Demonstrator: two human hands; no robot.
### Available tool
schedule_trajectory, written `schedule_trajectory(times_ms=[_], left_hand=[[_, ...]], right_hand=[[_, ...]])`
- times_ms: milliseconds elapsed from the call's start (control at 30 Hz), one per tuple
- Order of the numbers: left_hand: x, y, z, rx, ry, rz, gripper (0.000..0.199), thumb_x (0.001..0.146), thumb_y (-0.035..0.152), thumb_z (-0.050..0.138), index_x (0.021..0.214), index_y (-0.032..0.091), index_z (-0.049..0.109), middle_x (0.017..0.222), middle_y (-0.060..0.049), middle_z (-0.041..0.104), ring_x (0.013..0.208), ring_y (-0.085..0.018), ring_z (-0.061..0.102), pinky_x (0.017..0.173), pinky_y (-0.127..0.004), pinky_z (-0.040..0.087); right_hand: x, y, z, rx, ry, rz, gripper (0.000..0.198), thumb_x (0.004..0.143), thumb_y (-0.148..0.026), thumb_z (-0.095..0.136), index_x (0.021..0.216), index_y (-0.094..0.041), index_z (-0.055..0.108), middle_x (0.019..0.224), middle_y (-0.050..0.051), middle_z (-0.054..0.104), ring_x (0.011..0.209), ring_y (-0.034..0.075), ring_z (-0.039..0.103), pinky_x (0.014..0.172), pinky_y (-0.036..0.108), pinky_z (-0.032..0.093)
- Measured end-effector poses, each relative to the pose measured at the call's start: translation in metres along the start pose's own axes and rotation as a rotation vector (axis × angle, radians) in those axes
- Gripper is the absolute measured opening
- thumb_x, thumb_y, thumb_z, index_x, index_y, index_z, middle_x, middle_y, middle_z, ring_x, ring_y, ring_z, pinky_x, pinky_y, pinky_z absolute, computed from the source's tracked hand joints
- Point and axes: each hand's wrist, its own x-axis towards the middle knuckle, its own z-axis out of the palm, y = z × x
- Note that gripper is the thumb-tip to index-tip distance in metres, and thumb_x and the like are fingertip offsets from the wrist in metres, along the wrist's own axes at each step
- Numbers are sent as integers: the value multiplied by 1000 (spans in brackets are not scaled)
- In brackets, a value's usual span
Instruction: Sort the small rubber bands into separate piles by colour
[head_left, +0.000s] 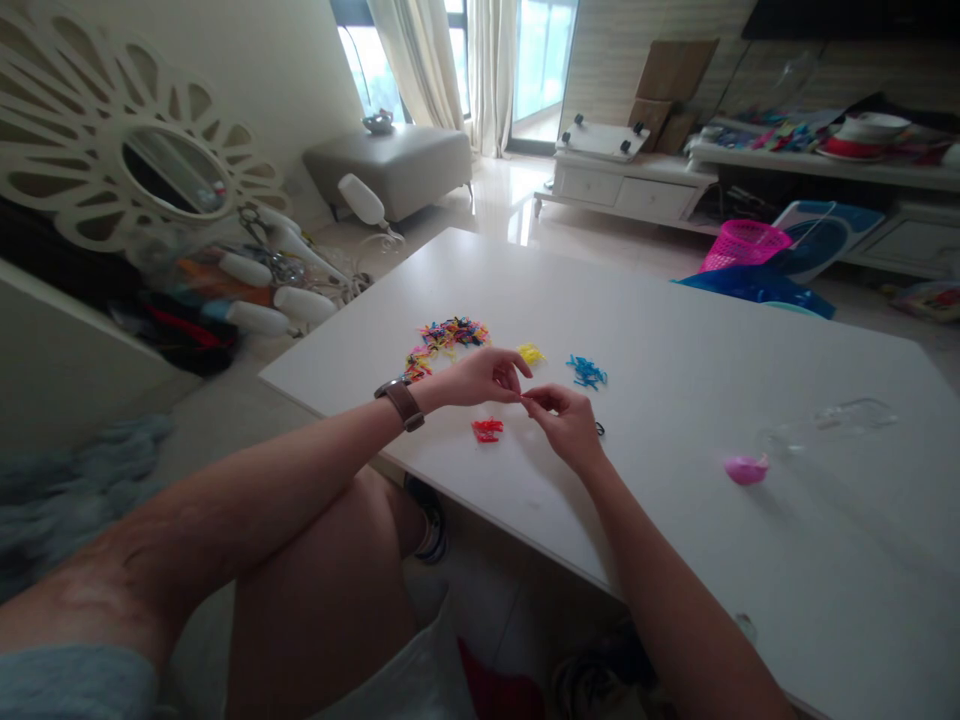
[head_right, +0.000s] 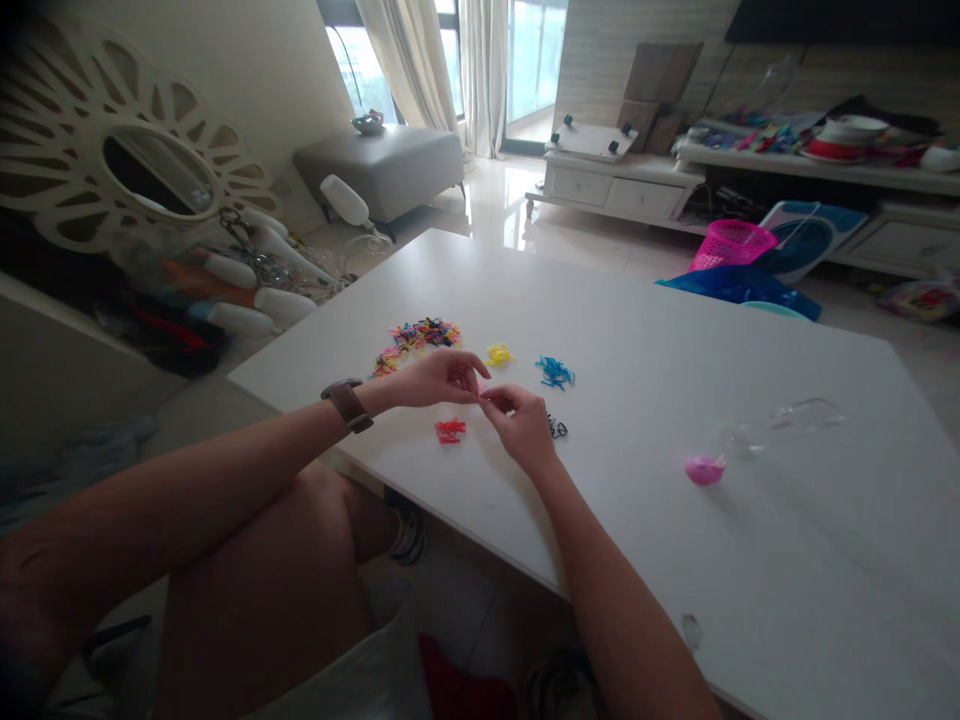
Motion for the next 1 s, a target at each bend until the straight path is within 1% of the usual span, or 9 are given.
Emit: schedule_trajectory(times_ms=[67, 167, 267, 400, 567, 700, 833, 1000], left_hand=[[-1, 3, 0, 7, -1, -11, 33, 73, 22, 84, 103, 14, 70, 80, -5, 75, 71, -12, 68, 68, -23, 52], [-1, 6, 0, 16, 7, -30, 32, 73, 23, 84, 101, 14, 71, 80, -5, 74, 71, -12, 68, 68, -23, 52], [-2, 7, -1, 5, 16, -42, 32, 74, 23, 83, 101, 13, 70, 80, -5, 75, 72, -13, 69, 67, -23, 52], [-1, 7, -3, -14, 9, -37, 32, 74, 22, 83, 102, 13, 70, 77, -4, 74, 69, -12, 67, 66, -23, 51], [0, 12, -3, -55, 11, -34, 32, 73, 21, 83, 101, 14, 70, 71, 0, 70, 65, -10, 64, 64, -22, 49], [-3, 19, -2, -95, 11, -59, 32, 70, 23, 86, 96, 15, 68, 69, 1, 67, 65, -10, 63, 62, -21, 47], [-8, 20, -9, -116, 21, -81, 33, 68, 23, 86, 92, 16, 66, 67, 2, 65, 63, -10, 62, 60, -21, 46], [-11, 14, -19, -114, 37, -55, 31, 69, 22, 84, 91, 16, 63, 66, 3, 64, 62, -10, 60, 60, -21, 45]], right_hand=[[1, 0, -1, 6, 16, 7, 21, 83, -39, 73, 84, -18, 75, 72, 4, 72, 65, 16, 65, 63, 29, 50], [2, 0, -2, 58, 39, 60, 21, 81, -39, 73, 82, -18, 74, 70, 3, 71, 64, 16, 65, 62, 28, 51], [4, 0, -3, 119, 53, 113, 23, 79, -41, 75, 80, -18, 73, 68, 3, 70, 62, 16, 65, 60, 28, 52], [5, -2, -3, 180, 67, 150, 24, 74, -42, 77, 76, -18, 73, 65, 2, 69, 60, 15, 64, 59, 28, 53], [6, -4, -4, 224, 84, 155, 21, 71, -40, 78, 73, -20, 71, 65, 1, 67, 60, 15, 62, 60, 28, 53], [6, -3, -5, 217, 85, 143, 21, 71, -40, 78, 71, -20, 69, 65, 0, 66, 60, 15, 60, 59, 29, 51], [9, -1, -11, 215, 127, 151, 22, 70, -39, 78, 72, -20, 68, 65, 0, 65, 60, 15, 60, 59, 29, 52], [12, 1, -15, 250, 189, 164, 22, 68, -38, 79, 72, -21, 66, 64, -1, 64, 59, 14, 59, 59, 29, 52]])
